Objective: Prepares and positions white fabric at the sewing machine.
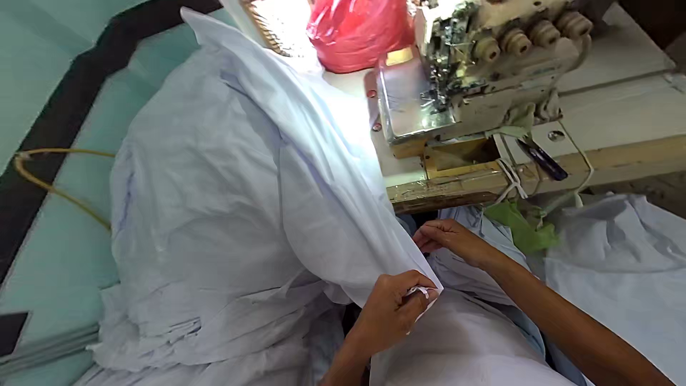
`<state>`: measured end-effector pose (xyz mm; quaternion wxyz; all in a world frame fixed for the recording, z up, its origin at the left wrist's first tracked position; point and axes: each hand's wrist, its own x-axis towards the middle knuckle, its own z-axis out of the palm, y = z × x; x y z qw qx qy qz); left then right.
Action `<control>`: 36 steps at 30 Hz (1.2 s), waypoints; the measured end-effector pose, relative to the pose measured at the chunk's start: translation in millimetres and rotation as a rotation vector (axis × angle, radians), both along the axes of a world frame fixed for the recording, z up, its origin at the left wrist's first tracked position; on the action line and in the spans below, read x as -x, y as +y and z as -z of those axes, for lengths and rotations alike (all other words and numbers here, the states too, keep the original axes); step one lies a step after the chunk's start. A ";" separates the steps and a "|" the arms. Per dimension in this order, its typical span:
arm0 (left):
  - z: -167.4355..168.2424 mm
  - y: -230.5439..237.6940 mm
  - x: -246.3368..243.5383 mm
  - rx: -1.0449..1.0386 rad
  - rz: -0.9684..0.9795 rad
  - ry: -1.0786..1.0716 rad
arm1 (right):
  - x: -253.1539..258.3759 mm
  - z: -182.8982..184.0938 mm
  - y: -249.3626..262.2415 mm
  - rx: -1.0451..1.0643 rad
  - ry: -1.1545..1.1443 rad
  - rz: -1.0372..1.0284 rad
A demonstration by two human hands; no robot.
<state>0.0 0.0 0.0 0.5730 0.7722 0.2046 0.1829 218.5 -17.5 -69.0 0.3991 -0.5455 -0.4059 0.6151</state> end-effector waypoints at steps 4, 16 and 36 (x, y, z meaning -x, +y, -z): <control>26.6 -10.0 -2.4 0.125 -0.031 0.101 | 9.5 19.4 -11.3 0.065 0.112 0.139; 28.7 -12.9 0.4 0.079 0.099 0.133 | 40.7 -8.9 35.6 0.002 -0.023 0.174; 48.1 17.7 -18.5 0.002 -0.707 -0.145 | 50.5 -37.8 28.0 -0.328 0.121 0.206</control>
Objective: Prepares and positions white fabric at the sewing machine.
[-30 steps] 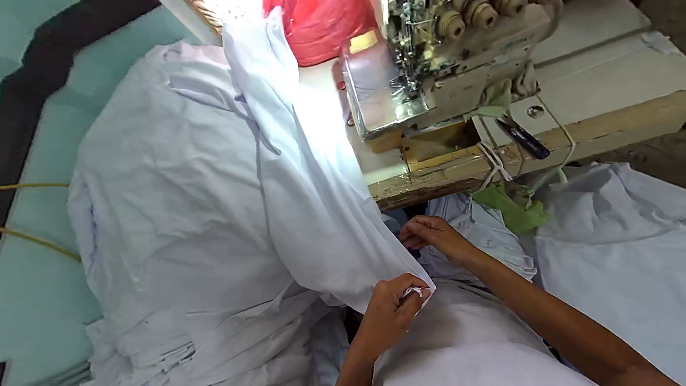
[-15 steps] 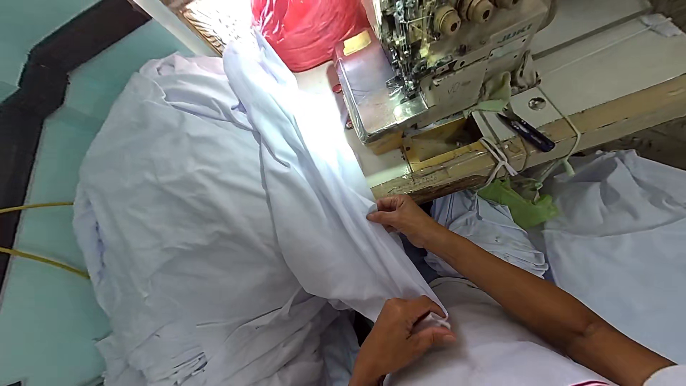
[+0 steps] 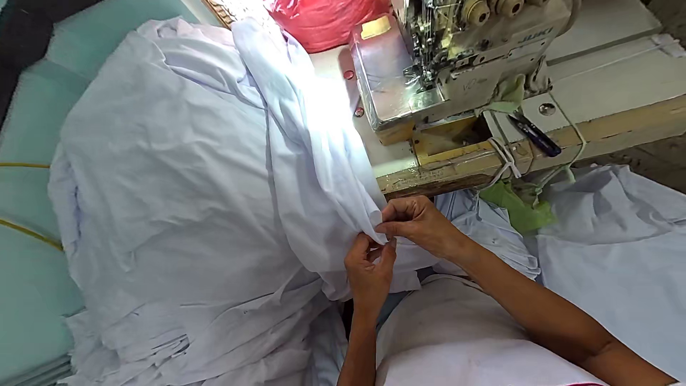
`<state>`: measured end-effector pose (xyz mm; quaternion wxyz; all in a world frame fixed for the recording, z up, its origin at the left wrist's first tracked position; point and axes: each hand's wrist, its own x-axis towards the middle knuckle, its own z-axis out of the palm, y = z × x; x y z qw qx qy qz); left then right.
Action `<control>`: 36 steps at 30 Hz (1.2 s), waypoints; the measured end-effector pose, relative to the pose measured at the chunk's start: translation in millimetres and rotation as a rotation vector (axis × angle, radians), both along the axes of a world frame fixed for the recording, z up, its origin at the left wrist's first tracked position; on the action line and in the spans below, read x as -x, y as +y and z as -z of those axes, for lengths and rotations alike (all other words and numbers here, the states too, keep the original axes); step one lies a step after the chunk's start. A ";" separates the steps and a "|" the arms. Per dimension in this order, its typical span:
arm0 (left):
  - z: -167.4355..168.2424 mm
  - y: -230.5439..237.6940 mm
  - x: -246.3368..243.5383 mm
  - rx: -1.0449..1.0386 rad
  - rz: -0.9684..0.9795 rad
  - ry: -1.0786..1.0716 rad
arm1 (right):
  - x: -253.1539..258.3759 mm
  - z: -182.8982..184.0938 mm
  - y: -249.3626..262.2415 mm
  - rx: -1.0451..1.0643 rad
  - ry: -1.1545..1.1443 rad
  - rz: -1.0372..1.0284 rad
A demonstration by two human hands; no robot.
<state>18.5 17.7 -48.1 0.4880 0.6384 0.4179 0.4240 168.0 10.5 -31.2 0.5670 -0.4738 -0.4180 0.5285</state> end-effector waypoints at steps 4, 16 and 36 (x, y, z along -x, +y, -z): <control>3.2 3.1 5.0 -0.055 -0.024 0.042 | 3.9 -0.6 -0.9 -0.046 -0.084 0.023; -25.1 19.6 49.8 -0.118 -0.050 -0.379 | -25.6 3.4 25.5 -0.271 -0.792 0.486; 7.2 89.5 55.7 -0.508 -0.111 0.891 | -41.4 24.1 63.6 -0.377 -1.246 0.073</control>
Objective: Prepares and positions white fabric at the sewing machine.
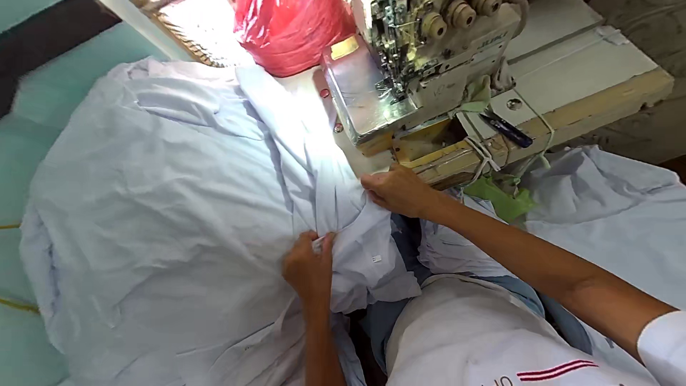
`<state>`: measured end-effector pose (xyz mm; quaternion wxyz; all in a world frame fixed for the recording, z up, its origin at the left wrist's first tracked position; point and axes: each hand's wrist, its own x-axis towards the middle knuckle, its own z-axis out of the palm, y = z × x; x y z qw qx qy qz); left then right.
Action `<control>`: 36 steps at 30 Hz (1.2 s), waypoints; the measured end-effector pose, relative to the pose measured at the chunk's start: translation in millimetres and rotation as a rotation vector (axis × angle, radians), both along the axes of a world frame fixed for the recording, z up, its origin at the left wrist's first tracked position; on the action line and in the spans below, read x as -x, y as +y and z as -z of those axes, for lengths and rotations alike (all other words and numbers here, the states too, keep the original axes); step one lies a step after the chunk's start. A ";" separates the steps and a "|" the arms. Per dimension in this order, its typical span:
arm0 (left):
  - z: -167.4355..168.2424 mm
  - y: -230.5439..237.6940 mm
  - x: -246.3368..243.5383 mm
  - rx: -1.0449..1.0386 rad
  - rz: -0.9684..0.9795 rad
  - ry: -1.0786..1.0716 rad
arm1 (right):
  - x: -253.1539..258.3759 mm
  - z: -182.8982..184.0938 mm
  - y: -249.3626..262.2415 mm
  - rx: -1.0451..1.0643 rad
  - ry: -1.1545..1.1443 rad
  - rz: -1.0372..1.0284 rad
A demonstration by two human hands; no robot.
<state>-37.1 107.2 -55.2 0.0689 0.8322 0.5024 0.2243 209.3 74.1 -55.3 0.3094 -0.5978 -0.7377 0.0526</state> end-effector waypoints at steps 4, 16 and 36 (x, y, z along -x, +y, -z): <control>26.2 -3.4 -3.1 -0.041 0.006 -0.031 | -2.4 13.0 -7.2 0.046 0.088 0.014; -45.7 -76.0 -57.8 -0.036 0.551 -0.420 | -85.8 -14.7 -186.1 0.100 0.403 0.437; 116.3 -91.2 -187.3 0.808 0.795 0.123 | -94.6 161.5 -244.6 0.551 0.426 0.548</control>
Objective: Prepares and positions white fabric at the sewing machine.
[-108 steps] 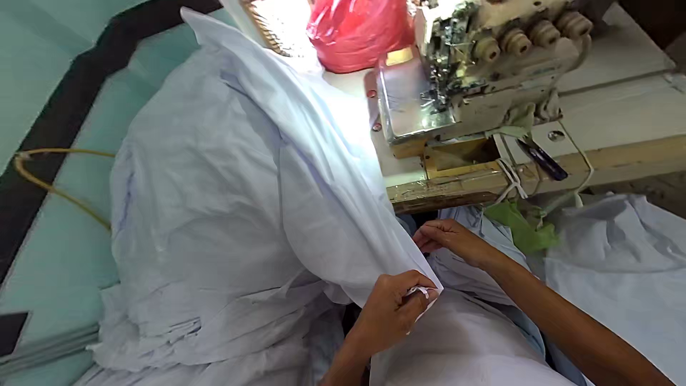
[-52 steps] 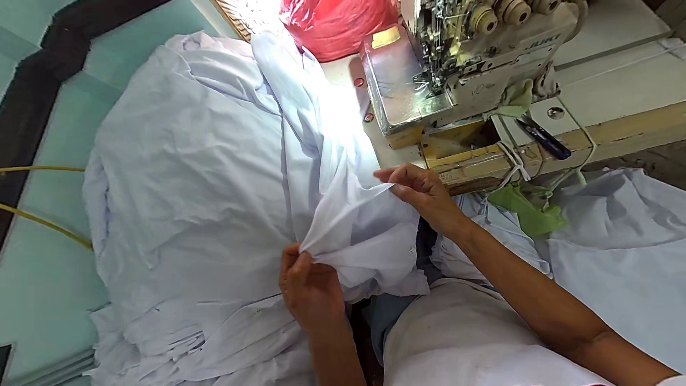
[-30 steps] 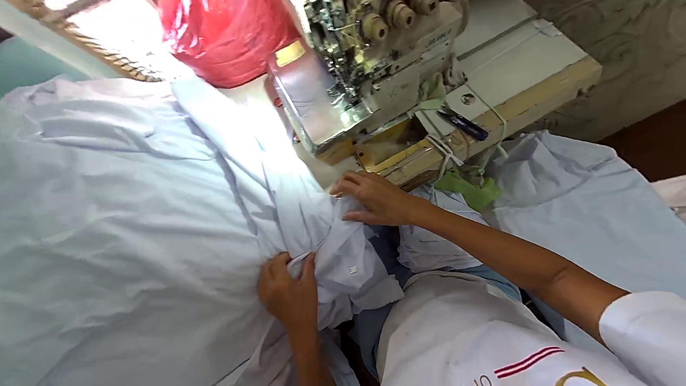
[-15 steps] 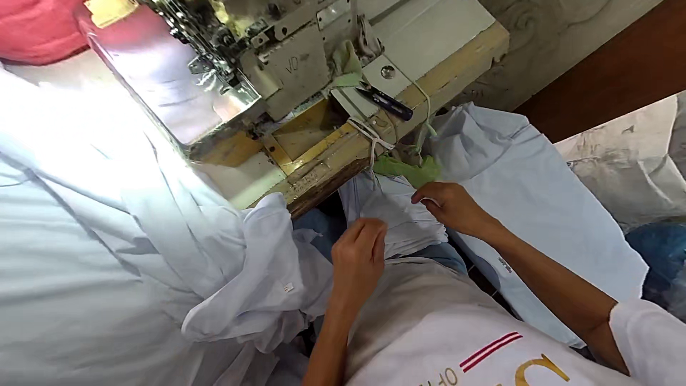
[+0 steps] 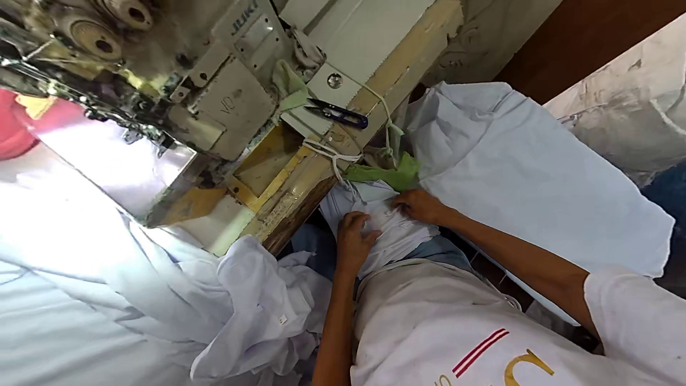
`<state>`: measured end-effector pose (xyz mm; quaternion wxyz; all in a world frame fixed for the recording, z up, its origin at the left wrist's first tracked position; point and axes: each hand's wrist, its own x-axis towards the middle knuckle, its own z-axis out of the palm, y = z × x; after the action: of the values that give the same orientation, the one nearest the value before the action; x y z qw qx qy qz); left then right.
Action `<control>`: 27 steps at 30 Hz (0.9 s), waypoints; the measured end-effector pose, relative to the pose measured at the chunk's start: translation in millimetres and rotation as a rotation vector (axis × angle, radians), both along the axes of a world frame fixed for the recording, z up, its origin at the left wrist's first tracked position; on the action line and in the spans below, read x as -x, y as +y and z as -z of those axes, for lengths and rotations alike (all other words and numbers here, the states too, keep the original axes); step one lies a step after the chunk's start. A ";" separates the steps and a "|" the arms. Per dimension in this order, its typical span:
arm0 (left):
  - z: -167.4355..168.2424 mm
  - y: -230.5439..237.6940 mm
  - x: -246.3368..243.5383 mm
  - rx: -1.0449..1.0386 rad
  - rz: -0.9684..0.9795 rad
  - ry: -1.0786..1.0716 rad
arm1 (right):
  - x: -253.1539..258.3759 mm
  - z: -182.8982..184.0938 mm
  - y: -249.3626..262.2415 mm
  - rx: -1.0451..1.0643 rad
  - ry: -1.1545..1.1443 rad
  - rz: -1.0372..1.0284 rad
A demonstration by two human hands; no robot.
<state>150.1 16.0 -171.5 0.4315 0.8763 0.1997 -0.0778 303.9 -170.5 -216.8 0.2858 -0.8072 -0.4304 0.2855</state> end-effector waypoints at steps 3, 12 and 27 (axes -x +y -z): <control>-5.7 1.4 5.7 -0.045 0.004 0.027 | -9.5 -7.6 9.4 0.069 0.071 -0.019; -11.7 -6.9 -13.4 -0.227 0.073 0.157 | -21.6 -53.2 22.3 -0.051 -0.034 -0.089; -72.7 0.4 38.4 0.024 -0.347 -0.364 | 10.4 -154.5 48.9 -0.450 -0.054 -0.129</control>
<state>111.7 16.3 -98.7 0.4775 0.8233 0.2652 0.1542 293.5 -121.6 -62.3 0.4280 -0.7014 -0.5413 0.1783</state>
